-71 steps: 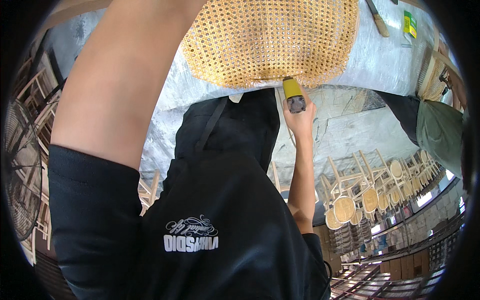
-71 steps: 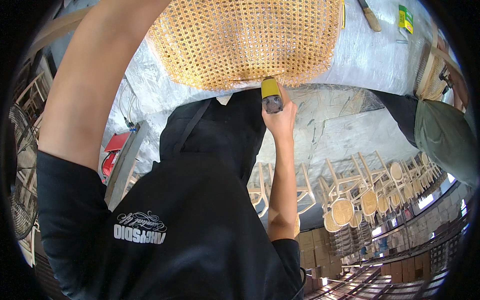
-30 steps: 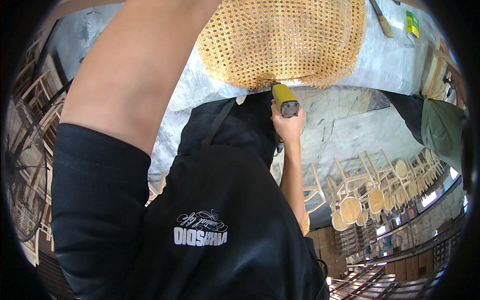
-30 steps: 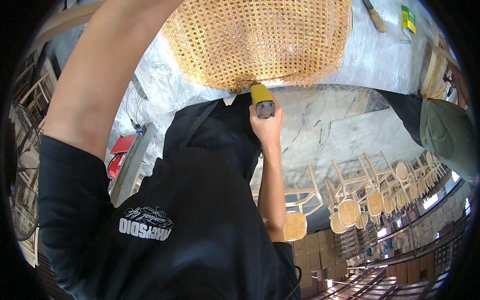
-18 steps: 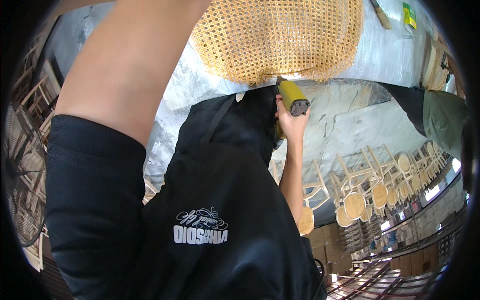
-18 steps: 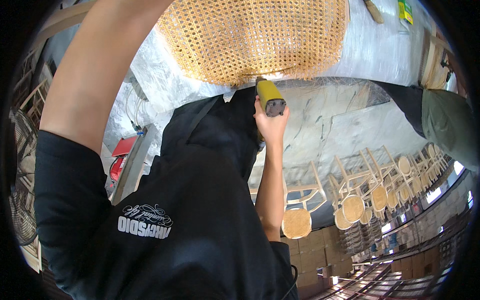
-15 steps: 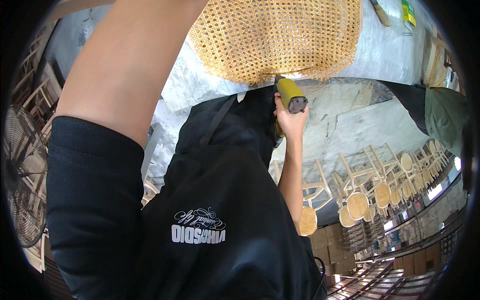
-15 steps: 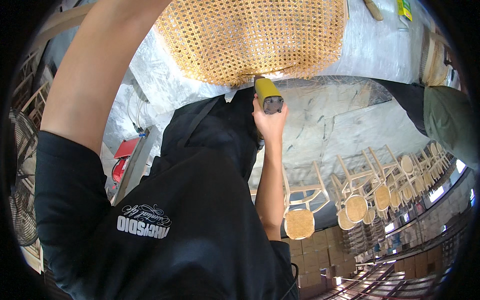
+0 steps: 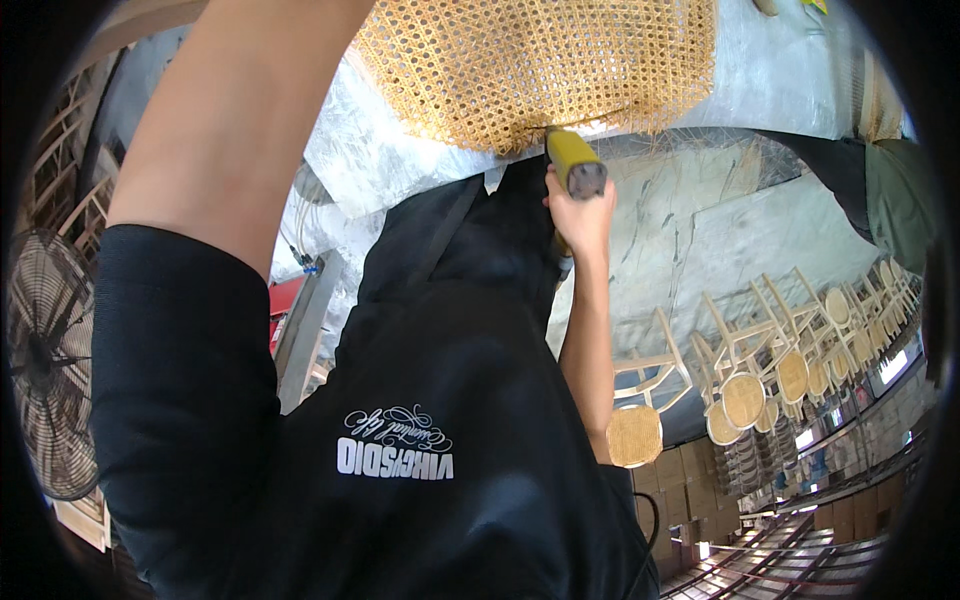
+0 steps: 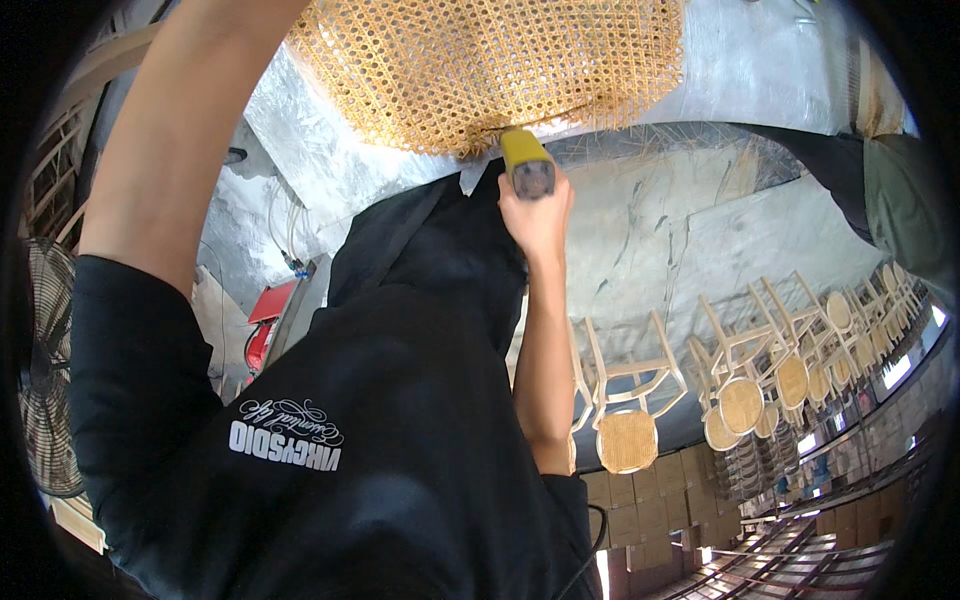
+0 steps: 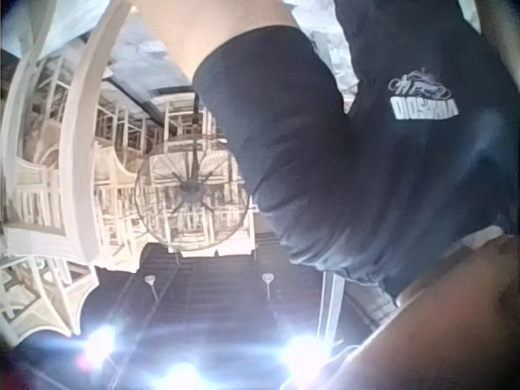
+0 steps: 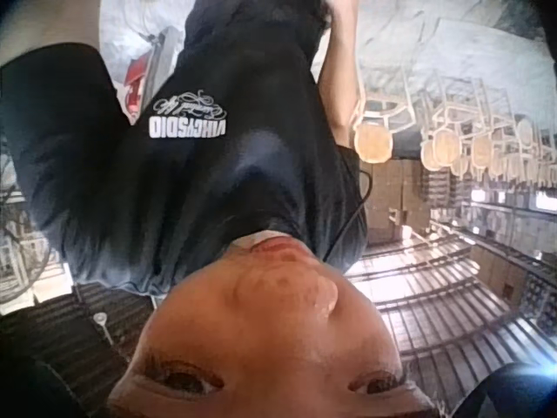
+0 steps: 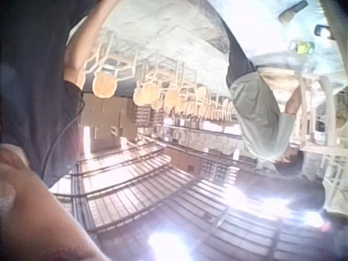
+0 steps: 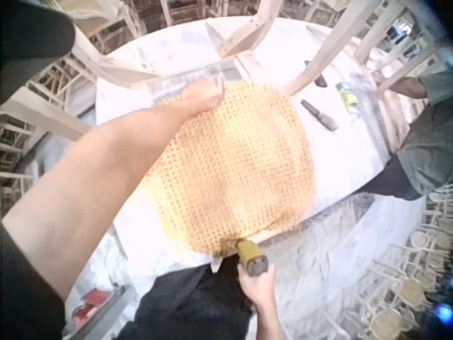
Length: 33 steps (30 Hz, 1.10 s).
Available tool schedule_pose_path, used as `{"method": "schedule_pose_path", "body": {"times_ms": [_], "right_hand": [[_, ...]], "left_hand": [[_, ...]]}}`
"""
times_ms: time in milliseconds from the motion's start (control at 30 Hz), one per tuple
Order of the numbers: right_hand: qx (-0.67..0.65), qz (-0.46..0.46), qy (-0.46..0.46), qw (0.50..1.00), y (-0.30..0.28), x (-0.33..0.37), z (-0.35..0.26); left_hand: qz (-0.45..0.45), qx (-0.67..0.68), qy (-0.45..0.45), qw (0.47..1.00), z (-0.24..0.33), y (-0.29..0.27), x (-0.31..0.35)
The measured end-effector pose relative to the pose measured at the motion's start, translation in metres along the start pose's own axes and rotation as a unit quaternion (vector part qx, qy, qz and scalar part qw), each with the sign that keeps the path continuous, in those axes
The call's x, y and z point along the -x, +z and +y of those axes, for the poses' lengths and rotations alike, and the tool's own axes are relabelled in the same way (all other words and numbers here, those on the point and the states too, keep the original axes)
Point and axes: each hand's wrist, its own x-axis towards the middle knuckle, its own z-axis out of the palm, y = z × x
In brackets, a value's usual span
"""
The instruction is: The person aligns a woven cane seat onto an inverted wooden chair frame, then uses a hammer and a nail gun to secure the seat to the frame. The person repeatedly taps the seat edges and staples the perimeter to hold the cane in place.
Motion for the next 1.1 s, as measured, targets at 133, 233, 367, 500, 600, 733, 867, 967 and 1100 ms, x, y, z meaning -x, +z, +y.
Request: {"method": "schedule_pose_path", "body": {"times_ms": [133, 233, 367, 500, 600, 733, 867, 967, 1100], "right_hand": [[-0.139, 0.009, 0.019, 0.99, -0.007, 0.023, 0.005], [-0.163, 0.019, 0.006, 0.986, -0.009, 0.025, -0.002], [-0.139, -0.01, 0.002, 0.99, 0.001, 0.014, -0.008], [-0.104, -0.017, 0.002, 0.994, 0.014, 0.008, -0.007], [-0.069, -0.009, 0.017, 0.997, 0.013, 0.006, -0.005], [-0.005, 0.004, 0.021, 1.0, 0.013, 0.008, -0.005], [-0.079, 0.023, -0.008, 0.997, 0.0, 0.017, -0.002], [-0.144, 0.065, -0.073, 0.985, -0.009, 0.05, 0.042], [-0.165, 0.111, 0.018, 0.98, -0.036, 0.089, 0.086]], "left_hand": [[0.007, -0.017, 0.027, 0.999, -0.005, 0.0, 0.005], [-0.017, -0.013, 0.032, 0.999, 0.004, -0.006, 0.008], [-0.034, -0.028, 0.041, 0.998, 0.005, -0.011, 0.011], [0.013, 0.015, -0.01, 1.0, 0.003, -0.01, 0.012], [-0.005, -0.005, 0.008, 1.0, 0.01, -0.008, 0.012], [-0.003, -0.065, 0.095, 0.993, -0.005, -0.001, 0.004], [0.009, -0.107, 0.172, 0.979, -0.007, 0.014, -0.009], [0.065, -0.077, 0.121, 0.988, -0.032, 0.024, -0.02], [0.059, -0.152, 0.211, 0.964, -0.036, 0.029, -0.021]]}}
